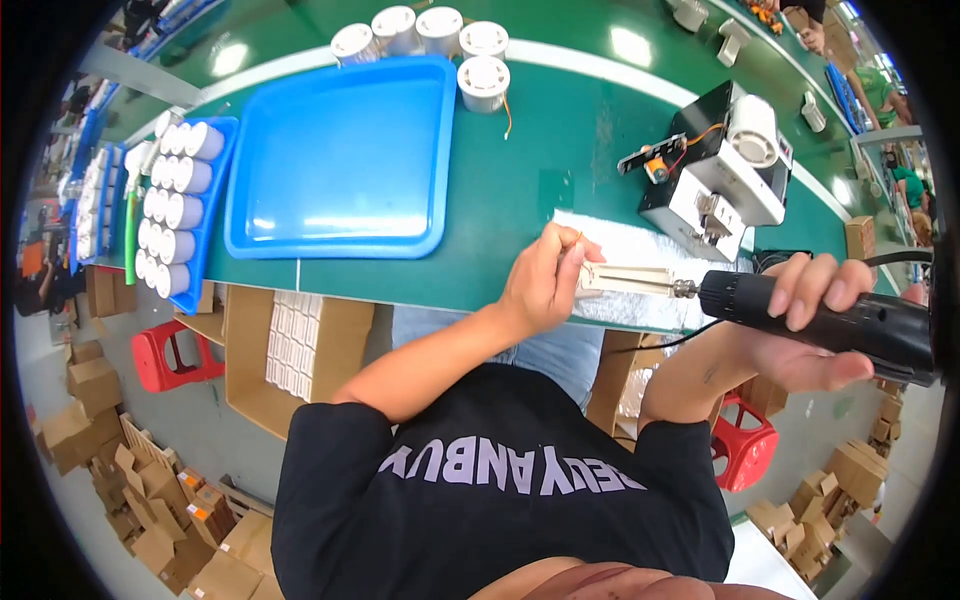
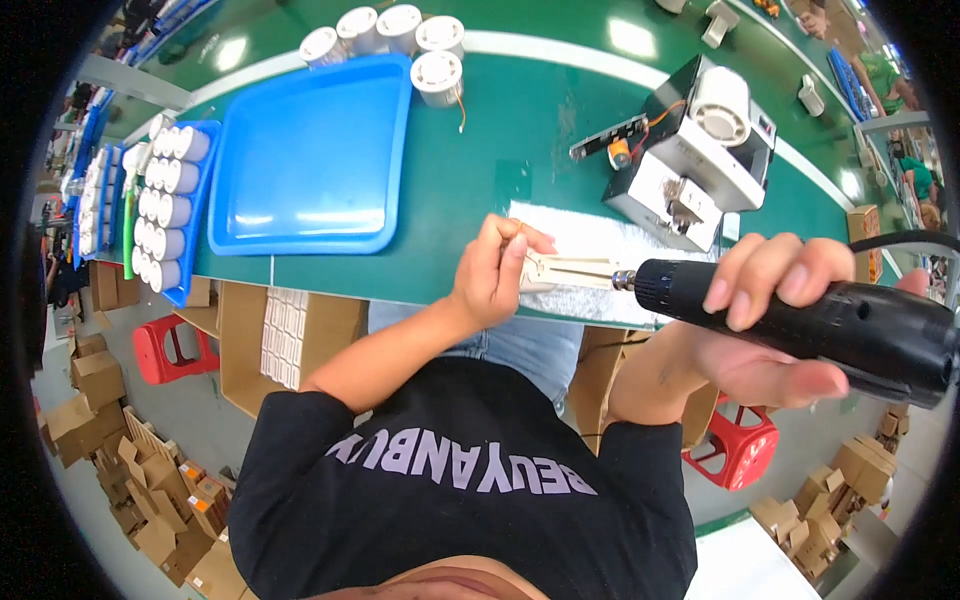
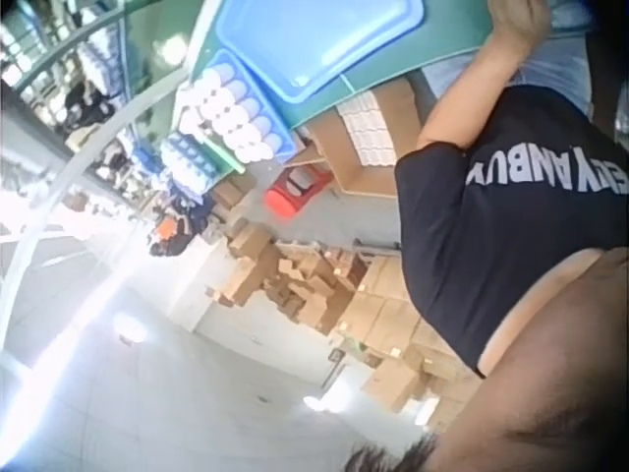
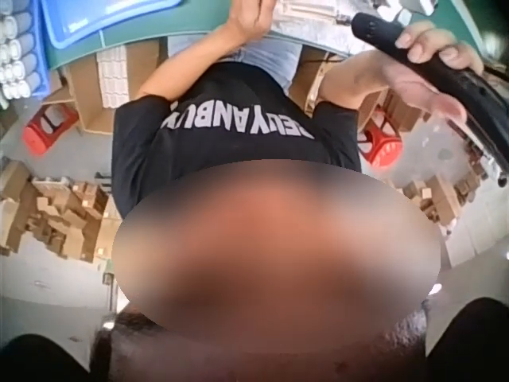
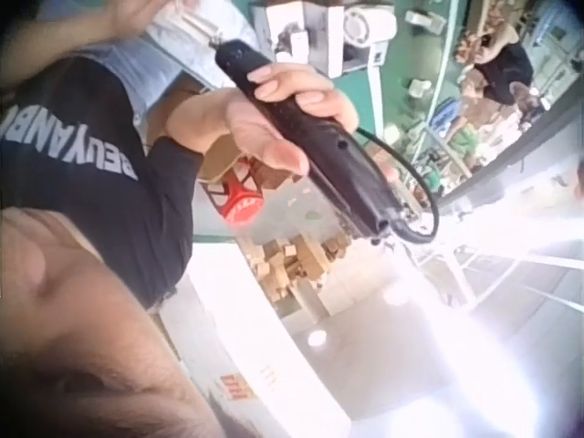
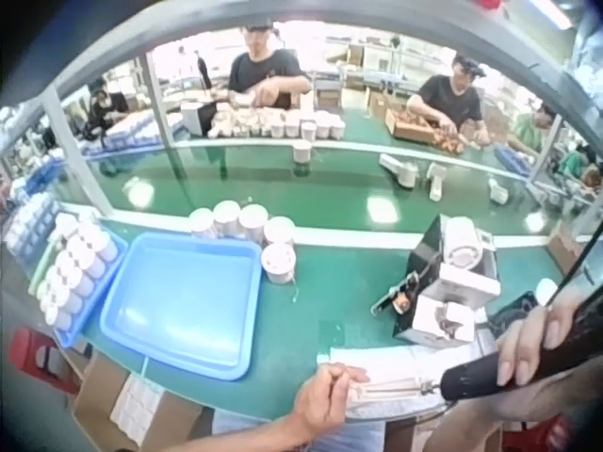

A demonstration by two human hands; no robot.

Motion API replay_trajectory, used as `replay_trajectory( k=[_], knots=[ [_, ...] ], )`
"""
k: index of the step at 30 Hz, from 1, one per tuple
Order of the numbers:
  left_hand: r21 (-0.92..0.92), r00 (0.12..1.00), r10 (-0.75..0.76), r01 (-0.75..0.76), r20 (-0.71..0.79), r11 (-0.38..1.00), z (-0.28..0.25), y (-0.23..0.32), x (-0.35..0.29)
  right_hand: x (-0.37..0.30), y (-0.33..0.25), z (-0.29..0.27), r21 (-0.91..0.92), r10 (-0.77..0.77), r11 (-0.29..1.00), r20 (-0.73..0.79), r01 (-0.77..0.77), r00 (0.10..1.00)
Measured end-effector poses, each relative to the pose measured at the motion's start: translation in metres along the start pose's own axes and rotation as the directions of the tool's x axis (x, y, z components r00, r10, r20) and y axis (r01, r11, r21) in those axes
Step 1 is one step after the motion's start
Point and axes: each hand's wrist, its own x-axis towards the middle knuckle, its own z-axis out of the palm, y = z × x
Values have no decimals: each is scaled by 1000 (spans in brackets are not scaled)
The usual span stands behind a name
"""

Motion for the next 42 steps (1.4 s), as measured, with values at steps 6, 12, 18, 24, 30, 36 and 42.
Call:
replay_trajectory(
  k=[6,12,18,24,30,36,42],
  knots=[
    [125,957,-227,206,182,971,-36,24,56,35,-26,-29,133,-30,988,-316,75,948],
    [243,952,-17,95,-306,965,-80,-31,236,52,-32,-38,-329,-184,939,-222,105,957],
    [521,932,183,7,-314,854,-128,-66,317,37,21,-20,-642,-146,765,-247,-49,958],
    [938,988,81,100,-134,332,-280,-57,236,49,13,-38,-943,-484,328,-111,62,868],
    [758,981,-156,190,-118,624,-314,-55,192,16,47,27,-637,-453,643,133,426,882],
    [-304,823,-385,273,-418,913,-315,7,102,-68,143,110,-717,499,685,592,130,633],
    [-497,871,-408,234,-274,835,-301,40,-40,-98,157,121,-708,600,700,515,-90,613]
  ],
)
